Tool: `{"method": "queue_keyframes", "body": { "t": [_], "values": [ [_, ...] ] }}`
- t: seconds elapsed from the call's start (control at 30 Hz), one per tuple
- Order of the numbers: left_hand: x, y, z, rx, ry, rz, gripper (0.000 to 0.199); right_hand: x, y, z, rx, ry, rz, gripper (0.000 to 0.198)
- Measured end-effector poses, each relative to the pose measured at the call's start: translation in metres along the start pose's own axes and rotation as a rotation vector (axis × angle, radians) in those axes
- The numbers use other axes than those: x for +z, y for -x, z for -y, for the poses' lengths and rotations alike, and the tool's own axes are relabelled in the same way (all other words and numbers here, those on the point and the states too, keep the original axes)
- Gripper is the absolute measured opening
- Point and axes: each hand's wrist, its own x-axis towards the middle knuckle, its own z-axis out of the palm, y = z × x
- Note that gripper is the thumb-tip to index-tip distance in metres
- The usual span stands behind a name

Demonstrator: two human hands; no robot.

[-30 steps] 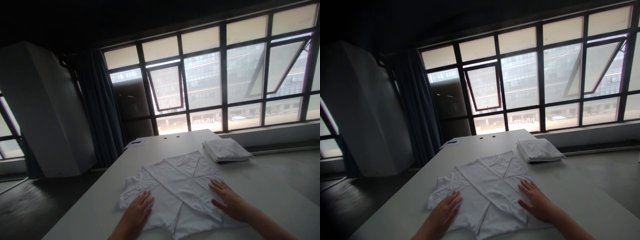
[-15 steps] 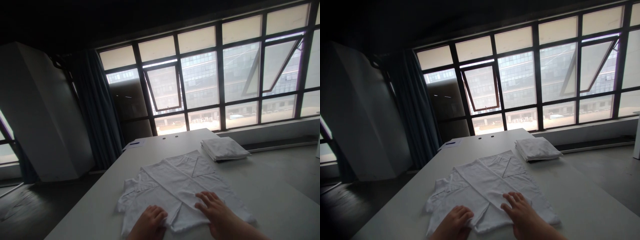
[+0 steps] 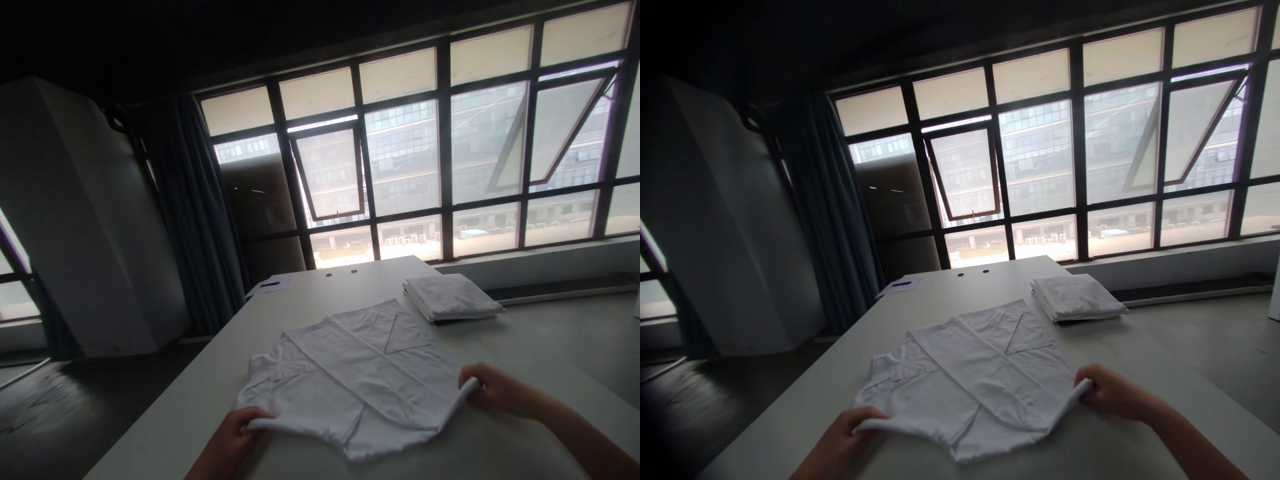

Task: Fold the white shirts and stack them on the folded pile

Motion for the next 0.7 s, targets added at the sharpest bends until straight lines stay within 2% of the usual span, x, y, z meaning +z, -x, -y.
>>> {"method": "queue_keyframes", "body": {
  "t": [0.1,0.2,0.3,0.4,0.5,0.7],
  "values": [
    [-0.002,0.0,0.004,0.011,0.207,0.075,0.051,0.0,-0.01,-0.009,-0.004,-0.192,0.016,0.042],
    [0.005,-0.006,0.008,0.042,0.264,-0.003,0.055,0.012,-0.021,-0.009,-0.038,-0.305,-0.164,0.055],
    [0.014,-0.014,0.011,0.051,0.257,-0.168,0.055,0.03,-0.031,-0.009,-0.004,-0.198,-0.42,0.058],
    [0.02,-0.02,0.013,0.037,0.2,-0.285,0.054,0.043,-0.04,-0.015,0.02,-0.028,-0.559,0.053],
    [0.023,-0.022,0.013,0.016,0.141,-0.317,0.052,0.049,-0.044,-0.026,0.037,0.092,-0.577,0.047],
    [0.028,-0.022,0.009,-0.065,0.003,-0.305,0.055,0.055,-0.045,-0.037,0.142,0.394,-0.515,0.044]
  ]
}}
